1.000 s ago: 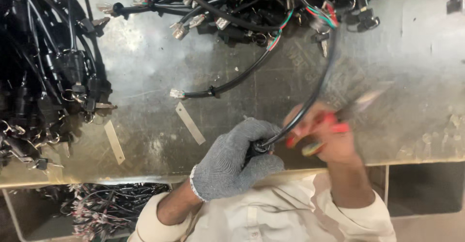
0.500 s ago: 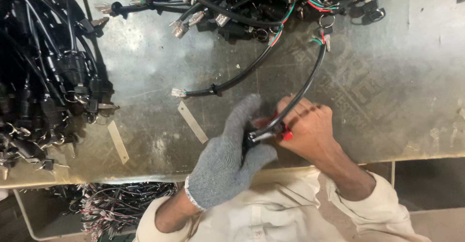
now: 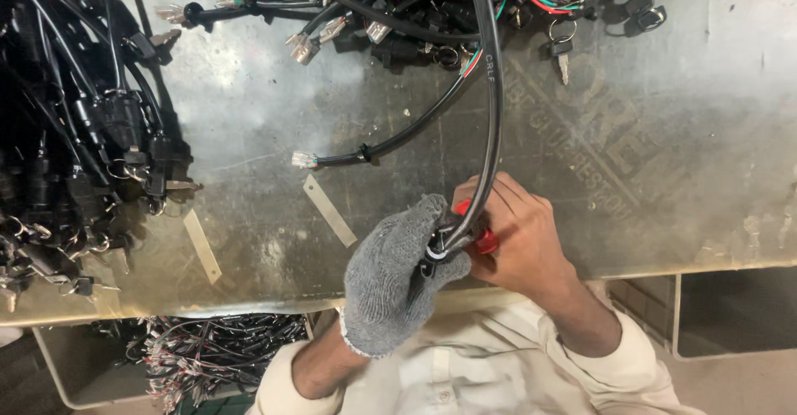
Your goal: The person repeatedly picks up black cables from a pile on a metal table, uses red-handled pliers to strip the outer insulation from one end, and places the stripped cable back on the table. The process is repeated for multiple cables throughout the clip.
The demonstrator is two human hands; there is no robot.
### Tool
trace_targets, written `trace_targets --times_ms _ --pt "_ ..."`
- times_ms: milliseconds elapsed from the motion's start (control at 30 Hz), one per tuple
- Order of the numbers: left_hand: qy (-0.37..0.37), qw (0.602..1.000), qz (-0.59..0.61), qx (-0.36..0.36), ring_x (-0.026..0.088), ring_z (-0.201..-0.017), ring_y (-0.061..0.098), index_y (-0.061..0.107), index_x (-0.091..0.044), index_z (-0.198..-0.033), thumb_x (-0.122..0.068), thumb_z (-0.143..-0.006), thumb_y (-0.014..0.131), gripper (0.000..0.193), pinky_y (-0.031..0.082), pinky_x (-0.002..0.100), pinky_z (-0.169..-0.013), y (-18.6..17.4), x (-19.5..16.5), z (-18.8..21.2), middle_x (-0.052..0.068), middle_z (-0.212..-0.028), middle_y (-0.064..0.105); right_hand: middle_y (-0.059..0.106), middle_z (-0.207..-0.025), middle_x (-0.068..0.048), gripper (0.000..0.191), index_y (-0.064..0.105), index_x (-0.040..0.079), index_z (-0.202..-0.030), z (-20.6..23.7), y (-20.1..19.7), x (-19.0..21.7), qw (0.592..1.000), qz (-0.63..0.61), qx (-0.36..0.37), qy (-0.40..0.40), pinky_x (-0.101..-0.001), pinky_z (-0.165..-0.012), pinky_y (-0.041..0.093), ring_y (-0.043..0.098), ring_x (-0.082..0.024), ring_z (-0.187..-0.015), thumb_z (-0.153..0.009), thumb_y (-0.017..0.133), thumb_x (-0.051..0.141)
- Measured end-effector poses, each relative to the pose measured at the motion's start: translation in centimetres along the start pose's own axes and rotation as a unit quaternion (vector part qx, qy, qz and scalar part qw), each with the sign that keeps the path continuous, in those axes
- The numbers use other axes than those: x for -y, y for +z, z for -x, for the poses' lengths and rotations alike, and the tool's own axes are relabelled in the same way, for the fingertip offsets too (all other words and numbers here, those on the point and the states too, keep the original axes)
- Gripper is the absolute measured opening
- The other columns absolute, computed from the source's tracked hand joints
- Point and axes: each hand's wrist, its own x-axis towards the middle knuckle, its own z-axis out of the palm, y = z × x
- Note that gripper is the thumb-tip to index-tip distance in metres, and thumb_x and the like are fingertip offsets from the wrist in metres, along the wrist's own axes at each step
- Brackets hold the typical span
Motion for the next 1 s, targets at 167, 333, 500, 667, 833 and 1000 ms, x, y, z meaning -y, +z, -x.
trace_targets --times_ms 167,333,500,667,833,1000 --pt "0.037 0.995 -0.093 0.012 0.034 -0.099 0.069 0.060 -0.003 -0.133 -0.013 -0.084 0.081 0.054 0.055 0.043 -0.083 -0.3 0.1 -0.1 0.015 -0.115 0.071 0.066 -0.080 -0.006 0.028 0.063 0.011 -0.089 0.5 0.1 0.2 0.997 0.078 -0.007 0.029 -0.0403 -0.061 0.050 0.066 -0.028 -0.074 -0.068 0.082 0.016" --pt "0.099 0.988 -0.120 0.022 0.034 -0.107 0.070 0.063 -0.005 -0.129 -0.001 -0.082 0.073 0.048 0.056 0.044 -0.091 -1.0 0.8 -0.1 0.015 -0.123 0.070 0.062 -0.075 -0.010 0.031 0.057 0.007 -0.082 1.9 -0.5 1.4 0.992 0.090 -0.015 0.084 -0.0420 -0.059 0.049 0.065 -0.031 -0.072 -0.059 0.076 0.012" --pt "0.060 0.997 -0.058 -0.003 0.035 -0.104 0.069 0.061 -0.002 -0.130 -0.014 -0.087 0.082 0.049 0.057 0.042 -0.089 -0.3 0.2 -0.4 0.016 -0.121 0.069 0.065 -0.082 -0.012 0.031 0.058 0.005 -0.085 1.4 -0.7 1.3 0.994 0.049 0.028 0.089 -0.0431 -0.063 0.050 0.065 -0.034 -0.077 -0.060 0.076 0.009" --pt "-0.015 0.985 0.134 0.108 0.030 -0.112 0.072 0.055 -0.003 -0.143 -0.018 -0.088 0.082 0.063 0.060 0.038 -0.096 -1.7 -0.6 -0.8 0.016 -0.129 0.069 0.068 -0.098 -0.014 0.038 0.061 0.004 -0.093 0.4 -1.3 0.4 0.999 -0.043 -0.001 -0.017 -0.0418 -0.077 0.055 0.067 -0.034 -0.093 -0.059 0.075 0.011" --pt "-0.162 0.939 0.205 0.223 0.015 -0.093 0.075 0.055 -0.009 -0.147 -0.014 -0.080 0.086 0.074 0.062 0.029 -0.081 -2.1 -0.7 -0.9 0.008 -0.108 0.075 0.067 -0.087 -0.013 0.032 0.057 0.005 -0.080 0.3 -2.0 -0.7 0.999 0.015 0.031 -0.025 -0.0402 -0.066 0.052 0.068 -0.033 -0.081 -0.057 0.077 0.010" --pt "-0.090 0.969 0.181 0.139 0.021 -0.097 0.076 0.055 -0.009 -0.149 -0.009 -0.087 0.081 0.067 0.062 0.033 -0.085 -1.4 -0.8 -0.3 0.010 -0.117 0.073 0.066 -0.077 -0.008 0.028 0.060 0.008 -0.075 0.7 -1.9 -0.7 0.988 0.142 0.048 0.032 -0.0432 -0.063 0.051 0.068 -0.031 -0.076 -0.062 0.084 0.015"
